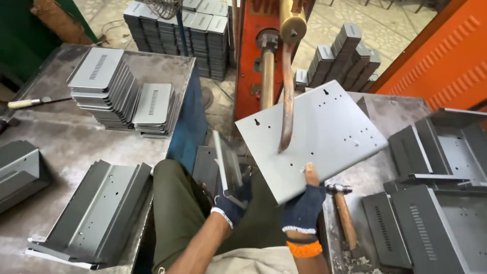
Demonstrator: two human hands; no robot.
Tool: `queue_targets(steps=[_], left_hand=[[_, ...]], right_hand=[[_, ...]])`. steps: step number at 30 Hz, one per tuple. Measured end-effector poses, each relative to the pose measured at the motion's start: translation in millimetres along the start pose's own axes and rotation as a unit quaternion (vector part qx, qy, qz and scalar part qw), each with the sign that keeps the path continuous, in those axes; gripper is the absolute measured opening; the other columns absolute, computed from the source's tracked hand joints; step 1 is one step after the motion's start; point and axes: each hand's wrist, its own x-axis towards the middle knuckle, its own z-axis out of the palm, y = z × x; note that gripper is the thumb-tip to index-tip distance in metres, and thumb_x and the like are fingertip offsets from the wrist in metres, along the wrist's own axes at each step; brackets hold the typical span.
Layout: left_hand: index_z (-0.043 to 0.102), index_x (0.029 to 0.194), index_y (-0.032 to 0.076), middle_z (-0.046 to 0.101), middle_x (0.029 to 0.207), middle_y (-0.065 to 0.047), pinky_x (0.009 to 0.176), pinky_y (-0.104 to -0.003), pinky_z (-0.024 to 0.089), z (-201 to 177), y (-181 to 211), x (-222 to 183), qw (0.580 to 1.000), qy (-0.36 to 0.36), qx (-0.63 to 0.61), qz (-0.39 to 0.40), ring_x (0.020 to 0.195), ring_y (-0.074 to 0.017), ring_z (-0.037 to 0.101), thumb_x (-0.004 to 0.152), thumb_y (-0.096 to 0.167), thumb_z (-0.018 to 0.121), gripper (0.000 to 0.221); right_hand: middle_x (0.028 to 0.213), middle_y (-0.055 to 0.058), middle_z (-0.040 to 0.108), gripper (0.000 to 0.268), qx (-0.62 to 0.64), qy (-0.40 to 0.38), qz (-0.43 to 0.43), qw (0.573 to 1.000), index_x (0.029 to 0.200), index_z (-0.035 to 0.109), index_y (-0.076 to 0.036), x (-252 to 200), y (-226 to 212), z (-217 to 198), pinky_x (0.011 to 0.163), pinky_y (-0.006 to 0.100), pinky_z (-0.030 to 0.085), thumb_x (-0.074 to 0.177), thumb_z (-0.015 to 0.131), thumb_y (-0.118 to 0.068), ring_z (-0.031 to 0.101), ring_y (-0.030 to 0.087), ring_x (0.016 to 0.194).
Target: Assembling and spot-welding metal enclosures in an industrial setting.
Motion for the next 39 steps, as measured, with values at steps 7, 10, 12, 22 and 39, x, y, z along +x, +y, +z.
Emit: queue_targets(steps=[7,10,12,22,39], left_hand=[[0.04,0.127,0.004,0.032,0.114,-0.014,0.09,-0.04,0.014,168,-21,-2,0.981,0.07,0.166,0.078,0.103,-0.0292,0.026,0.075,0.081,0.043,0.093],[0.067,0.097,0.0,0.056,0.081,-0.009,0.06,-0.034,0.036,305,-31,-67,0.853,0.347,0.381,0.079,0.066,-0.0186,0.048,0.095,0.066,0.039,0.072],[0.066,0.104,-0.003,0.067,0.098,-0.016,0.071,-0.038,0.047,303,-36,-64,0.845,0.36,0.387,0.079,0.08,-0.0233,0.057,0.097,0.059,0.041,0.067],[0.057,0.14,-0.004,0.061,0.143,-0.024,0.104,-0.041,0.047,322,-30,-54,0.862,0.374,0.334,0.071,0.122,-0.0339,0.062,0.089,0.055,0.051,0.078],[-0.003,0.165,0.023,0.017,0.171,-0.014,0.121,-0.05,0.029,273,-35,-46,0.882,-0.101,0.413,0.203,0.151,-0.0282,0.023,0.068,0.007,0.094,0.138]], right_hand=[[0.12,0.013,0.063,0.044,-0.122,0.006,0.021,0.992,0.129,0.057,0.005,-9,6,-21,0.091,0.032,0.048,0.088,0.063,-0.008,0.058,0.02,0.098],[0.117,0.013,0.061,0.04,-0.129,0.014,0.045,0.991,0.124,0.058,0.007,-11,6,-25,0.094,0.034,0.046,0.087,0.064,-0.009,0.055,0.02,0.099],[0.117,0.013,0.061,0.04,-0.119,0.007,0.052,0.991,0.125,0.058,0.008,-15,3,-21,0.096,0.034,0.046,0.088,0.063,-0.009,0.055,0.019,0.1],[0.122,0.012,0.063,0.036,-0.123,-0.002,0.066,0.99,0.12,0.061,0.007,-3,1,-31,0.103,0.033,0.045,0.087,0.065,-0.008,0.056,0.018,0.11],[0.114,0.01,0.062,0.03,-0.034,-0.086,0.041,0.995,0.115,0.061,0.005,55,13,-50,0.099,0.033,0.044,0.088,0.066,-0.005,0.055,0.018,0.104]])
